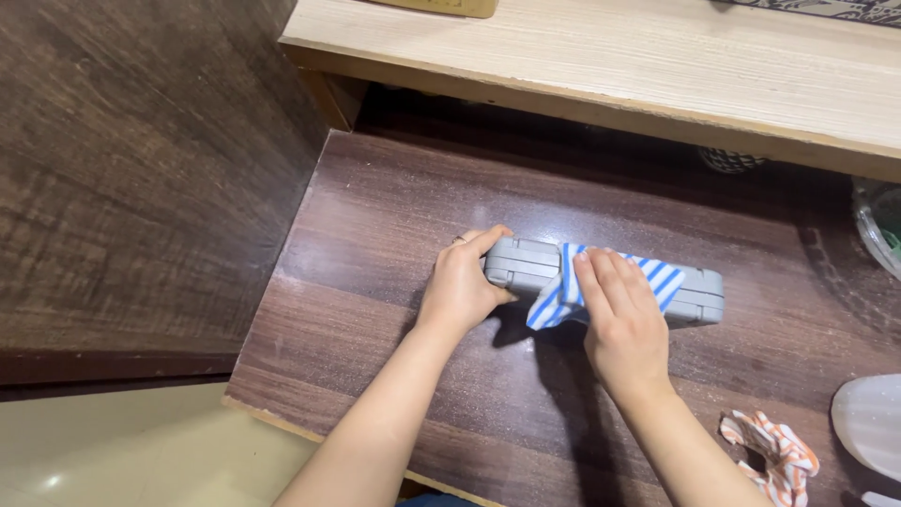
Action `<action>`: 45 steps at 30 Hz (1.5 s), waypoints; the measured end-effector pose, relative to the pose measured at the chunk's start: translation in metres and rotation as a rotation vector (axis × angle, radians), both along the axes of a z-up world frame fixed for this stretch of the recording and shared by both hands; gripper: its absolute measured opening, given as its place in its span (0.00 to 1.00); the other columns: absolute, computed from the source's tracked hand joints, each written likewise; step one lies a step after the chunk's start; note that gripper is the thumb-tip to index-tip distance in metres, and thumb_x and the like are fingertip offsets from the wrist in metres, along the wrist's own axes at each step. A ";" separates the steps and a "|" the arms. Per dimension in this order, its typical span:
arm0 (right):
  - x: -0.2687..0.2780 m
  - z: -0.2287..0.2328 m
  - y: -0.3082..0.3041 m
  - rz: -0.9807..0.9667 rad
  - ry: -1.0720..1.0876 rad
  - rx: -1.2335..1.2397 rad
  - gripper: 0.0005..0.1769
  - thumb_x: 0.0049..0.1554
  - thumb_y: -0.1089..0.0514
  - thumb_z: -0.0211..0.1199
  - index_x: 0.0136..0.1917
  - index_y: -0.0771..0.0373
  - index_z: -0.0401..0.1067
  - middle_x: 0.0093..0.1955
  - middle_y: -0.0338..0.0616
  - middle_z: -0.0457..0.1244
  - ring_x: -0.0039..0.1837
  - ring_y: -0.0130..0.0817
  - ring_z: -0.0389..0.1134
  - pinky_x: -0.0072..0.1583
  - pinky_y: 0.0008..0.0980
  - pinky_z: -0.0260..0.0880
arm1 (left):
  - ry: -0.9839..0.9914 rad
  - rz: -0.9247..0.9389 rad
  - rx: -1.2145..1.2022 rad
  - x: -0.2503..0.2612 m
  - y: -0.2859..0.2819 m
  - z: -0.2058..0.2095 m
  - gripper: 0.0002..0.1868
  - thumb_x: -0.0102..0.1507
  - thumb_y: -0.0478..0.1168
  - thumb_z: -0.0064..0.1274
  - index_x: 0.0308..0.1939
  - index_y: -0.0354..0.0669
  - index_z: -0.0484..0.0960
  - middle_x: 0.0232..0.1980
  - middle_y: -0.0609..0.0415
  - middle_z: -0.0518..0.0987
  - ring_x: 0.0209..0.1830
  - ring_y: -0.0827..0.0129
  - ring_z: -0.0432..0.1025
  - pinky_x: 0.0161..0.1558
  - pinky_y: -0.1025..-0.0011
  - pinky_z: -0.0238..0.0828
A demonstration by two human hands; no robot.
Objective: Wiping a grey plastic tool or storage case with a blue and white striped cloth.
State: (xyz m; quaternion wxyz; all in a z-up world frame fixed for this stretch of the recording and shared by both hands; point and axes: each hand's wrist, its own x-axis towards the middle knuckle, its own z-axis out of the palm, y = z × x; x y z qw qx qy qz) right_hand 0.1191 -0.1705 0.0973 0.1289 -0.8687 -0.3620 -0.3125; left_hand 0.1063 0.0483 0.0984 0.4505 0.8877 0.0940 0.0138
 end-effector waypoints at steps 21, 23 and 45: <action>-0.005 0.003 0.066 -0.105 0.196 -0.001 0.31 0.66 0.43 0.49 0.72 0.69 0.64 0.70 0.58 0.61 0.74 0.51 0.60 0.77 0.49 0.52 | -0.126 0.010 -0.054 0.004 0.002 -0.016 0.36 0.45 0.32 0.64 0.60 0.42 0.80 0.54 0.51 0.82 0.59 0.55 0.75 0.61 0.60 0.73; -0.005 0.005 0.075 -0.091 0.222 -0.023 0.31 0.67 0.44 0.46 0.72 0.69 0.64 0.71 0.58 0.60 0.74 0.51 0.59 0.77 0.49 0.51 | -0.131 0.003 -0.046 0.005 0.006 -0.024 0.35 0.47 0.32 0.63 0.61 0.41 0.80 0.55 0.50 0.82 0.59 0.54 0.75 0.60 0.59 0.73; 0.019 -0.020 0.004 -0.346 0.235 -0.148 0.26 0.70 0.45 0.40 0.71 0.56 0.69 0.69 0.45 0.65 0.76 0.41 0.60 0.79 0.43 0.49 | 0.032 0.007 0.022 0.003 0.001 -0.003 0.43 0.41 0.37 0.68 0.63 0.49 0.78 0.57 0.56 0.81 0.60 0.59 0.74 0.63 0.58 0.71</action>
